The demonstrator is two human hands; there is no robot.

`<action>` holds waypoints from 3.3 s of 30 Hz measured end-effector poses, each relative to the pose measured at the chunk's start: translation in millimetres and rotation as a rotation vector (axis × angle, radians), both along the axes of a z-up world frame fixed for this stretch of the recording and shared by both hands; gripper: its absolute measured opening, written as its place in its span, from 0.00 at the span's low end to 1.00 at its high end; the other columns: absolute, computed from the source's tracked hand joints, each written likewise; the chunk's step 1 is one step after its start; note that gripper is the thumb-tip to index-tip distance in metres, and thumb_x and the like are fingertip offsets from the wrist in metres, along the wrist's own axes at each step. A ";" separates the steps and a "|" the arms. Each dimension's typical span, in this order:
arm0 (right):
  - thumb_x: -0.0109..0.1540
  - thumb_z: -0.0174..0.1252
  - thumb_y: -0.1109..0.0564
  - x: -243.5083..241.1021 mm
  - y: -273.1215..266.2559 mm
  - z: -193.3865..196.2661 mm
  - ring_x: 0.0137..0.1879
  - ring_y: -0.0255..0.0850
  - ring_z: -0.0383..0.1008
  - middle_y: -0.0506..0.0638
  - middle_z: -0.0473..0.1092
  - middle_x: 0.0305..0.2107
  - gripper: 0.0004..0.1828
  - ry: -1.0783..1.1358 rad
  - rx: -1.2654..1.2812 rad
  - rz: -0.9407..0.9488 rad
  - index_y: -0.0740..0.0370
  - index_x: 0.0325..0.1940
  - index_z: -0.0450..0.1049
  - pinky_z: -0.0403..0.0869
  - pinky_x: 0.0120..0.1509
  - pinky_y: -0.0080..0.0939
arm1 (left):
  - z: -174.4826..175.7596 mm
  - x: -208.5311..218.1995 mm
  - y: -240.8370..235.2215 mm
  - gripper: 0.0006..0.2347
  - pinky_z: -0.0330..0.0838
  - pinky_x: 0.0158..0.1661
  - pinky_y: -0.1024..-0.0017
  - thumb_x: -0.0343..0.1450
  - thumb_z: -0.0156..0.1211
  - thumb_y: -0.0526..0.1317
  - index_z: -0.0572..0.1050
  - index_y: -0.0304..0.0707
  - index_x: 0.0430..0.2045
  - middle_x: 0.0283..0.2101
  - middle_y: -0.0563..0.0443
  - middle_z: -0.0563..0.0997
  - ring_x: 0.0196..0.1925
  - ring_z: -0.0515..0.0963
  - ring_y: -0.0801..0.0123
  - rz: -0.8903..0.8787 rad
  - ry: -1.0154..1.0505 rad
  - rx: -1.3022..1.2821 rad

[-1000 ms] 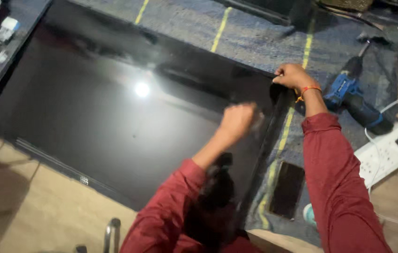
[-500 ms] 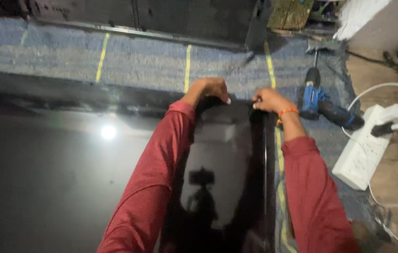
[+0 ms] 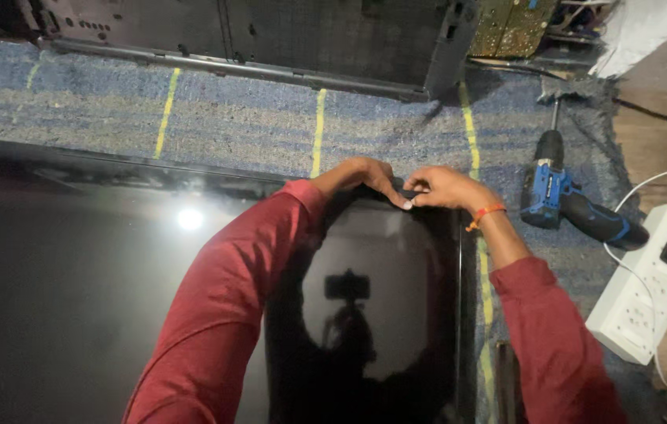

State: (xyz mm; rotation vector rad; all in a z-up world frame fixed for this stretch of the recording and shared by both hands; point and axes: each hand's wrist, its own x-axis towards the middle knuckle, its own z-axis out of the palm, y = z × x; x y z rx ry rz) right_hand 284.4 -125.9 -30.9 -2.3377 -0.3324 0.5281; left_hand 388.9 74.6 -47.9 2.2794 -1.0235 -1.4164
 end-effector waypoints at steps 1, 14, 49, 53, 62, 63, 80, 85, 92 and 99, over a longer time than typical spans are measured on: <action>0.51 0.73 0.47 6.5 4.7 0.3 0.43 0.40 0.76 0.49 0.77 0.36 0.25 0.046 -0.013 0.022 0.61 0.47 0.79 0.75 0.48 0.42 | -1.8 1.8 1.7 0.43 0.76 0.49 0.55 0.51 0.74 0.69 0.82 0.26 0.48 0.50 0.38 0.84 0.51 0.83 0.50 -0.009 0.022 0.014; 0.47 0.72 0.54 52.2 16.4 -8.1 0.34 0.36 0.74 0.46 0.77 0.26 0.15 0.472 -0.018 0.128 0.63 0.34 0.81 0.70 0.39 0.38 | -3.7 8.9 -10.2 0.40 0.76 0.48 0.53 0.50 0.75 0.65 0.79 0.43 0.54 0.54 0.45 0.80 0.52 0.80 0.52 -0.079 0.108 0.191; 0.46 0.67 0.64 70.2 25.3 -23.9 0.34 0.33 0.66 0.42 0.65 0.26 0.16 0.722 0.252 0.175 0.65 0.35 0.71 0.64 0.38 0.34 | 11.4 -4.2 10.5 0.40 0.77 0.49 0.60 0.44 0.76 0.69 0.85 0.36 0.41 0.46 0.43 0.86 0.47 0.85 0.55 0.148 -0.049 0.116; 0.45 0.67 0.63 74.7 25.9 -31.2 0.37 0.33 0.70 0.45 0.71 0.30 0.18 0.723 0.277 0.208 0.65 0.38 0.73 0.67 0.40 0.32 | -1.0 -1.7 7.7 0.40 0.74 0.52 0.60 0.46 0.75 0.70 0.84 0.40 0.44 0.49 0.43 0.84 0.51 0.82 0.55 0.107 0.020 0.128; 0.46 0.65 0.66 91.0 26.0 -52.0 0.33 0.39 0.73 0.48 0.70 0.23 0.11 1.011 0.448 0.108 0.66 0.29 0.71 0.72 0.40 0.37 | 9.6 -1.3 12.8 0.30 0.76 0.46 0.58 0.45 0.81 0.57 0.86 0.42 0.37 0.42 0.48 0.86 0.45 0.83 0.57 0.335 0.393 0.057; 0.46 0.65 0.66 92.8 27.2 -51.1 0.33 0.38 0.72 0.48 0.70 0.24 0.12 0.960 0.371 0.128 0.66 0.30 0.71 0.71 0.39 0.36 | 11.3 -3.2 16.0 0.31 0.78 0.45 0.58 0.43 0.82 0.57 0.86 0.37 0.35 0.40 0.46 0.87 0.44 0.85 0.55 0.383 0.350 0.044; 0.48 0.74 0.52 97.8 120.9 8.7 0.34 0.31 0.68 0.44 0.72 0.28 0.21 0.610 0.140 0.188 0.62 0.40 0.76 0.64 0.34 0.33 | 39.1 49.8 106.9 0.36 0.75 0.44 0.54 0.54 0.72 0.66 0.83 0.34 0.46 0.46 0.43 0.84 0.46 0.81 0.52 -0.147 0.046 0.205; 0.47 0.71 0.60 112.2 121.5 -12.2 0.36 0.34 0.73 0.47 0.75 0.30 0.17 0.838 0.246 0.129 0.65 0.38 0.77 0.69 0.38 0.33 | 21.3 59.8 98.1 0.39 0.70 0.50 0.56 0.52 0.81 0.53 0.74 0.33 0.56 0.53 0.43 0.82 0.54 0.78 0.55 0.069 0.344 0.196; 0.47 0.73 0.62 115.7 123.6 -21.6 0.45 0.40 0.75 0.53 0.75 0.35 0.21 0.844 0.400 0.219 0.76 0.40 0.76 0.72 0.50 0.37 | 19.7 56.8 99.1 0.42 0.79 0.52 0.55 0.45 0.82 0.54 0.76 0.31 0.53 0.51 0.39 0.85 0.51 0.85 0.52 0.097 0.585 0.233; 0.47 0.76 0.49 118.4 156.2 23.3 0.40 0.39 0.67 0.50 0.69 0.35 0.30 0.642 0.078 0.193 0.64 0.47 0.75 0.65 0.43 0.39 | 40.1 64.1 155.7 0.39 0.76 0.47 0.58 0.51 0.70 0.68 0.81 0.30 0.44 0.45 0.38 0.85 0.47 0.84 0.51 -0.135 -0.037 0.051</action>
